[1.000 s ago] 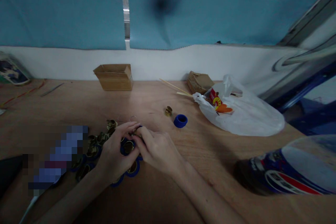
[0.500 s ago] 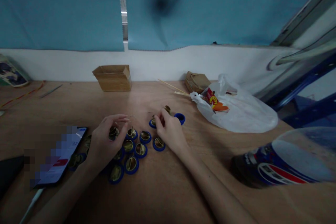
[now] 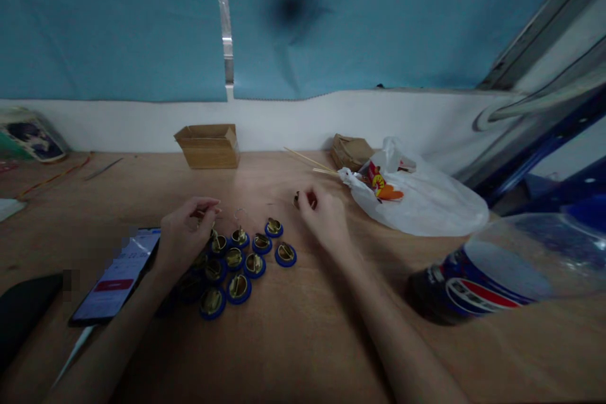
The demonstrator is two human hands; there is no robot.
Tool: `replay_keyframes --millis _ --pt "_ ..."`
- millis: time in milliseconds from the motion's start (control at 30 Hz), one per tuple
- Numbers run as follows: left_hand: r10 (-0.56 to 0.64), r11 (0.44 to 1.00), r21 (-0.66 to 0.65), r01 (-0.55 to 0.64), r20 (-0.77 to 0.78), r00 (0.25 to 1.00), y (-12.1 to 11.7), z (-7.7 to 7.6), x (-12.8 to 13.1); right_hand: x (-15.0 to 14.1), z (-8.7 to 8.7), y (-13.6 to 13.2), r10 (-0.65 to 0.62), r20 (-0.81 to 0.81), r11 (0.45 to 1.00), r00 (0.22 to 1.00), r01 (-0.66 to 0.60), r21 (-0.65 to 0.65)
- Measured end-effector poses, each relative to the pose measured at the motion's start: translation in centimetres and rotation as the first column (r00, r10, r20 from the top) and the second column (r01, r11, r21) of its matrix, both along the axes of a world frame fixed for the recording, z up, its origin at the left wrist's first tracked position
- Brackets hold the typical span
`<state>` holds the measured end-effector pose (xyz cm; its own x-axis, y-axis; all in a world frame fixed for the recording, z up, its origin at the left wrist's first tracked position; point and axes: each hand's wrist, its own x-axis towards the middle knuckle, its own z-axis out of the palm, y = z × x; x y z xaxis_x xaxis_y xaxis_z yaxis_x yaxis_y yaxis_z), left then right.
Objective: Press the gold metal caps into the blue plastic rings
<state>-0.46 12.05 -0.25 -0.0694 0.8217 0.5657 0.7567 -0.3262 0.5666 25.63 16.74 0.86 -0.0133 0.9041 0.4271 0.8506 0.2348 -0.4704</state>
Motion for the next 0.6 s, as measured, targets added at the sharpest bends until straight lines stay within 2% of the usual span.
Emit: replay_keyframes --millis 67,133,333,467,600 --pt "-0.025 0.999 -0.025 0.025 -0.022 0.999 0.0 0.0 0.2 1.5 0.4 0.7 -0.068 0.008 0.998 0.998 0.068 0.018" --pt "-0.06 0.997 -0.057 0.056 -0.057 0.997 0.0 -0.2 0.5 2.7 0.4 1.3 -0.064 0.026 0.998 0.998 0.065 -0.017" --pt "-0.13 0.982 -0.158 0.104 -0.165 0.978 -0.2 -0.3 0.7 4.1 -0.2 1.5 0.147 0.078 0.97 0.986 -0.128 -0.209" --pt "-0.199 0.959 -0.25 0.137 -0.242 0.95 0.2 0.9 1.2 4.3 -0.2 1.3 0.212 0.109 0.947 0.971 -0.176 -0.269" --pt "-0.328 0.909 -0.37 0.192 -0.349 0.878 2.3 2.5 2.7 4.6 -0.2 1.4 0.229 0.143 0.938 0.963 -0.179 -0.298"
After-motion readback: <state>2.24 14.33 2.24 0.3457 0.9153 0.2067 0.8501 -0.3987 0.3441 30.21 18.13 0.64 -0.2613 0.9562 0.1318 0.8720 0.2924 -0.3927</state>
